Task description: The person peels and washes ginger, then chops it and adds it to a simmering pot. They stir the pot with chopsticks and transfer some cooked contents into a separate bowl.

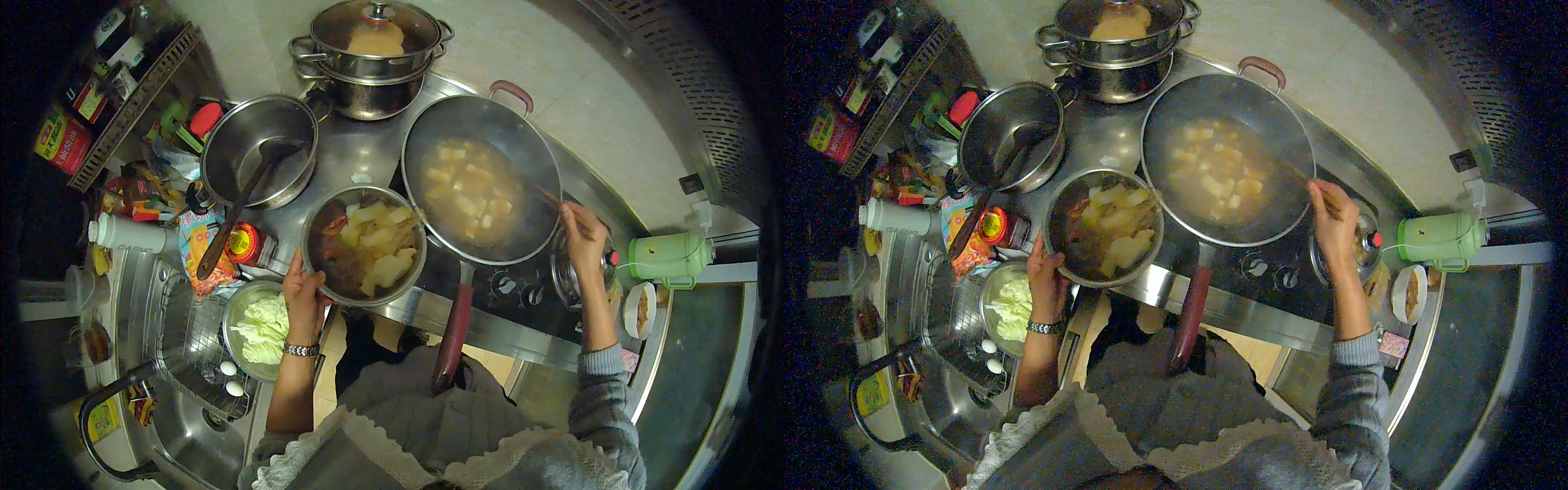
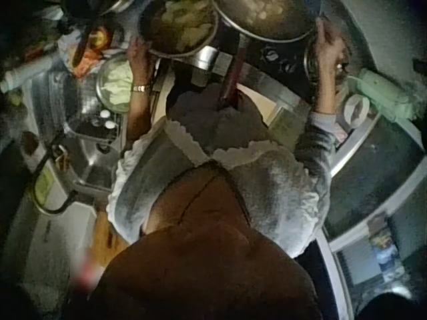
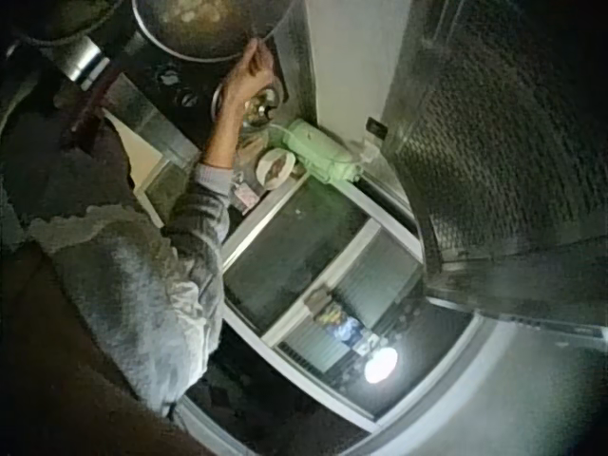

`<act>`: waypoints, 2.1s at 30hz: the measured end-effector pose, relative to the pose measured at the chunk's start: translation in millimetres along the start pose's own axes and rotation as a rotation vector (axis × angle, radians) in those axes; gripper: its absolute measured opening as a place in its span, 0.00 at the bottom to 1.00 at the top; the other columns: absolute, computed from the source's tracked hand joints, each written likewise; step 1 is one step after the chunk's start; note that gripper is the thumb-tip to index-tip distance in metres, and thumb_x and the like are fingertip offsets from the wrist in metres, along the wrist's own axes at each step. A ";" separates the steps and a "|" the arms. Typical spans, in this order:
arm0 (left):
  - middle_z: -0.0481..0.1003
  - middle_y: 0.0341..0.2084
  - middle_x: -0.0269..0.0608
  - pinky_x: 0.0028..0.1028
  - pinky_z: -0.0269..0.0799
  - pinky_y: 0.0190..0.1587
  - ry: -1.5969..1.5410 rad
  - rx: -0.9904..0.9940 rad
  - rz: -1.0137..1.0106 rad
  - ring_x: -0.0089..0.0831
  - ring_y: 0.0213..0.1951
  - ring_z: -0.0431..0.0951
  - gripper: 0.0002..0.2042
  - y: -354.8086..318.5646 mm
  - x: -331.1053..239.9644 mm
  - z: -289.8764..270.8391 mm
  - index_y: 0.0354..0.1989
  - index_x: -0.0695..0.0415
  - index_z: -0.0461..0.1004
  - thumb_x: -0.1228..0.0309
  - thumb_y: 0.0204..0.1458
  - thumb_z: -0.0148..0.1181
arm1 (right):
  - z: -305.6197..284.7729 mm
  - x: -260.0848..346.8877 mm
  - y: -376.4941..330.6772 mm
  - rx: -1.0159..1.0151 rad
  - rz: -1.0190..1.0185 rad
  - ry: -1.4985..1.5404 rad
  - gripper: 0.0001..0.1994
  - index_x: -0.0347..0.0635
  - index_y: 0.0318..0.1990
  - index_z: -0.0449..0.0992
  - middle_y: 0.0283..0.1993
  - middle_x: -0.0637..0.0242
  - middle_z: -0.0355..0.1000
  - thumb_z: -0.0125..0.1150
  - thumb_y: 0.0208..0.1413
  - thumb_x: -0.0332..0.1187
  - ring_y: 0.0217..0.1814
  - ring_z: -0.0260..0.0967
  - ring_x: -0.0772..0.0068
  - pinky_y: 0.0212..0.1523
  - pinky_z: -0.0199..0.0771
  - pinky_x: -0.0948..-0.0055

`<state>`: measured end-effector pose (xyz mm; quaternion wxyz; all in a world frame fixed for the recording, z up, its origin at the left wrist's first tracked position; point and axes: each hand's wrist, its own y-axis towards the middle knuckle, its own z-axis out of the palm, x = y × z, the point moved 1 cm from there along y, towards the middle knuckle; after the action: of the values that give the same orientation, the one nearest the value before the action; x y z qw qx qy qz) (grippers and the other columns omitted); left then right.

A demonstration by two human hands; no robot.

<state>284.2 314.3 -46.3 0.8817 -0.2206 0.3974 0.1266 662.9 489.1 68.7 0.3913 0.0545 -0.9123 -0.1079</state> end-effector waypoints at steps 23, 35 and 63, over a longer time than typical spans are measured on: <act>0.68 0.48 0.44 0.29 0.70 0.48 0.046 0.024 -0.004 0.32 0.46 0.72 0.30 -1.3 2.3 -4.5 0.60 0.63 0.54 0.82 0.44 0.50 | 63.2 39.9 -75.7 0.329 -0.093 0.274 0.09 0.29 0.37 0.74 0.28 0.57 0.72 0.53 0.55 0.28 0.31 0.74 0.70 0.31 0.72 0.79; 0.70 0.46 0.42 0.26 0.71 0.45 0.062 -0.006 0.002 0.28 0.43 0.73 0.29 -4.1 6.2 -3.5 0.59 0.61 0.56 0.83 0.43 0.50 | 56.7 64.2 -108.7 0.105 0.188 0.609 0.14 0.27 0.38 0.72 0.33 0.59 0.73 0.46 0.59 0.32 0.31 0.73 0.71 0.36 0.74 0.77; 0.68 0.49 0.43 0.28 0.64 0.53 0.062 -0.004 -0.021 0.31 0.48 0.70 0.30 -6.4 2.5 4.1 0.59 0.63 0.55 0.82 0.42 0.51 | 47.3 32.8 -53.5 0.321 -0.306 0.038 0.10 0.31 0.38 0.74 0.29 0.54 0.71 0.59 0.50 0.29 0.28 0.70 0.61 0.29 0.68 0.73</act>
<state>291.0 310.9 -43.9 0.8698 -0.2304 0.4218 0.1113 606.8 438.4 47.1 0.3739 0.2557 -0.8913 -0.0184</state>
